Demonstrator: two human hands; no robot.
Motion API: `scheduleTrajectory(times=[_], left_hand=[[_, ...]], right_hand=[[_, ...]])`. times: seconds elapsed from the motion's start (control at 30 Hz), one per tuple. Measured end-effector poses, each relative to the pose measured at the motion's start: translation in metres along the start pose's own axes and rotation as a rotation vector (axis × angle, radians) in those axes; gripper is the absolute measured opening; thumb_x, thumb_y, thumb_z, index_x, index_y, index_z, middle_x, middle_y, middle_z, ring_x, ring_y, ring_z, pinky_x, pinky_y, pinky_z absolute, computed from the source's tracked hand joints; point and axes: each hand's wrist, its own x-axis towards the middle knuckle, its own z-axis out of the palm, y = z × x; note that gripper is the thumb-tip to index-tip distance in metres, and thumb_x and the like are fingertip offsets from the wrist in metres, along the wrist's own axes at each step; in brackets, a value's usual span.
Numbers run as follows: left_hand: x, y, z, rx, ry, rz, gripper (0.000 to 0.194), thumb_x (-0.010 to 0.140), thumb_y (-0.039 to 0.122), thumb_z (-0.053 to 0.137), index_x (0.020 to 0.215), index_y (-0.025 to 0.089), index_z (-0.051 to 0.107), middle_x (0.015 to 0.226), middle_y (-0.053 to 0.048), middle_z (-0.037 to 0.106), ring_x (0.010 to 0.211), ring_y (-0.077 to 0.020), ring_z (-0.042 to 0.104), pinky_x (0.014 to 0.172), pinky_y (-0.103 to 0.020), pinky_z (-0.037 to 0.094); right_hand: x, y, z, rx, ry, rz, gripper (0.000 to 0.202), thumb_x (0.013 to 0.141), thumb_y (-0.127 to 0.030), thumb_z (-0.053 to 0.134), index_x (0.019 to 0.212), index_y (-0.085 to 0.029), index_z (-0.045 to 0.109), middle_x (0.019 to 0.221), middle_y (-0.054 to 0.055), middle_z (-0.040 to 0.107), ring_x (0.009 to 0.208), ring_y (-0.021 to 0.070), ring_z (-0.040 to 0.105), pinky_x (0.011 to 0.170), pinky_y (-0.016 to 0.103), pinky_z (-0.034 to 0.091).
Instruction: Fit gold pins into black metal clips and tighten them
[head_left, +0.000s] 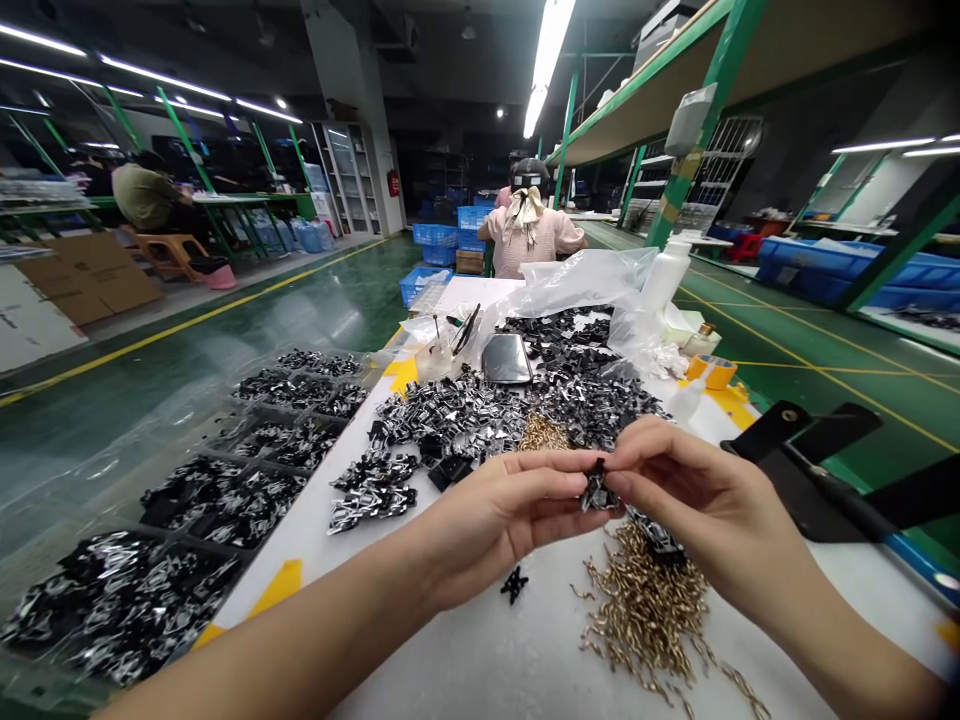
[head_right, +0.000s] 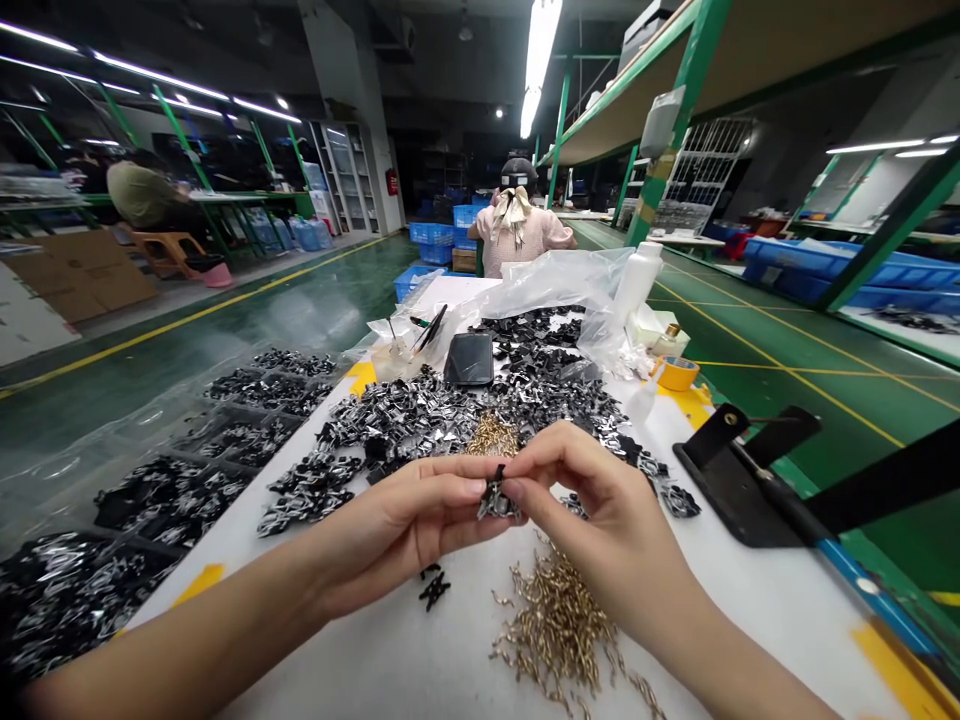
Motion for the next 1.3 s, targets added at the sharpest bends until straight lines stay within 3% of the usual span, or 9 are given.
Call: scheduleTrajectory(times=[0.23,0.5,0.67,0.8,0.93,1.1,1.23,1.3], left_hand=[[0.0,-0.001,-0.001,-0.029,0.017,-0.012,0.02,0.075,0.002,0.057,0.091,0.01,0.067,0.093,-0.009,0.067,0.092,-0.0166,0.063,0.093,-0.029,0.045],[0.0,-0.002,-0.001,-0.022,-0.005,-0.007,0.018,0.078,0.002,0.056,0.091,0.008,0.067,0.094,-0.009,0.067,0.089,-0.0145,0.063,0.092,-0.029,0.047],[0.0,-0.003,-0.003,0.053,-0.017,0.045,0.019,0.075,0.005,0.061,0.093,0.01,0.068,0.092,-0.007,0.067,0.087,-0.0131,0.063,0.095,-0.031,0.044],[0.0,-0.003,-0.001,0.09,-0.02,0.075,0.022,0.074,0.007,0.064,0.094,0.013,0.067,0.096,-0.006,0.066,0.092,-0.0148,0.061,0.094,-0.032,0.044],[0.0,-0.002,0.001,0.096,0.003,0.126,0.024,0.073,0.009,0.066,0.096,0.014,0.063,0.099,-0.007,0.065,0.096,-0.0171,0.06,0.092,-0.034,0.045],[0.0,-0.002,-0.001,0.201,0.057,0.235,0.03,0.074,0.015,0.068,0.101,0.017,0.056,0.095,-0.004,0.061,0.092,-0.0144,0.061,0.088,-0.029,0.046],[-0.002,-0.003,-0.001,0.432,0.132,0.32,0.035,0.07,0.022,0.072,0.101,0.02,0.055,0.094,-0.001,0.059,0.088,-0.013,0.061,0.08,-0.023,0.048],[-0.006,-0.003,0.001,0.588,0.189,0.46,0.031,0.07,0.022,0.071,0.097,0.02,0.057,0.097,-0.002,0.059,0.091,-0.0148,0.06,0.08,-0.024,0.049]], right_hand=[[-0.002,-0.01,0.003,0.08,0.005,0.128,0.006,0.083,-0.028,0.057,0.083,-0.023,0.058,0.08,0.001,0.051,0.07,0.0115,0.049,0.061,0.022,0.044],[-0.001,-0.011,0.003,0.075,-0.044,0.149,0.003,0.085,-0.026,0.054,0.083,-0.024,0.054,0.08,0.0,0.047,0.073,0.0124,0.045,0.061,0.024,0.039],[-0.003,-0.013,0.004,0.076,-0.011,0.163,0.006,0.084,-0.027,0.056,0.082,-0.023,0.051,0.08,0.001,0.049,0.074,0.0133,0.046,0.06,0.025,0.039],[-0.005,-0.009,0.004,-0.047,0.012,0.032,0.001,0.085,-0.024,0.055,0.086,-0.025,0.056,0.082,0.001,0.049,0.076,0.014,0.048,0.062,0.026,0.041],[-0.007,-0.005,0.004,-0.221,0.08,-0.171,0.013,0.085,-0.017,0.052,0.091,-0.027,0.058,0.09,0.002,0.05,0.086,0.0147,0.05,0.07,0.027,0.041],[-0.009,-0.006,0.007,-0.32,0.018,-0.214,0.027,0.083,-0.019,0.056,0.109,-0.026,0.053,0.101,0.005,0.046,0.098,0.0178,0.048,0.082,0.031,0.041],[-0.01,-0.007,0.012,-0.316,0.067,-0.226,0.024,0.082,-0.015,0.056,0.104,-0.025,0.054,0.096,0.004,0.05,0.092,0.0172,0.051,0.077,0.031,0.043],[-0.01,-0.007,0.012,-0.294,0.072,-0.194,0.021,0.083,-0.015,0.055,0.1,-0.025,0.056,0.096,0.004,0.052,0.092,0.017,0.052,0.077,0.031,0.043]])
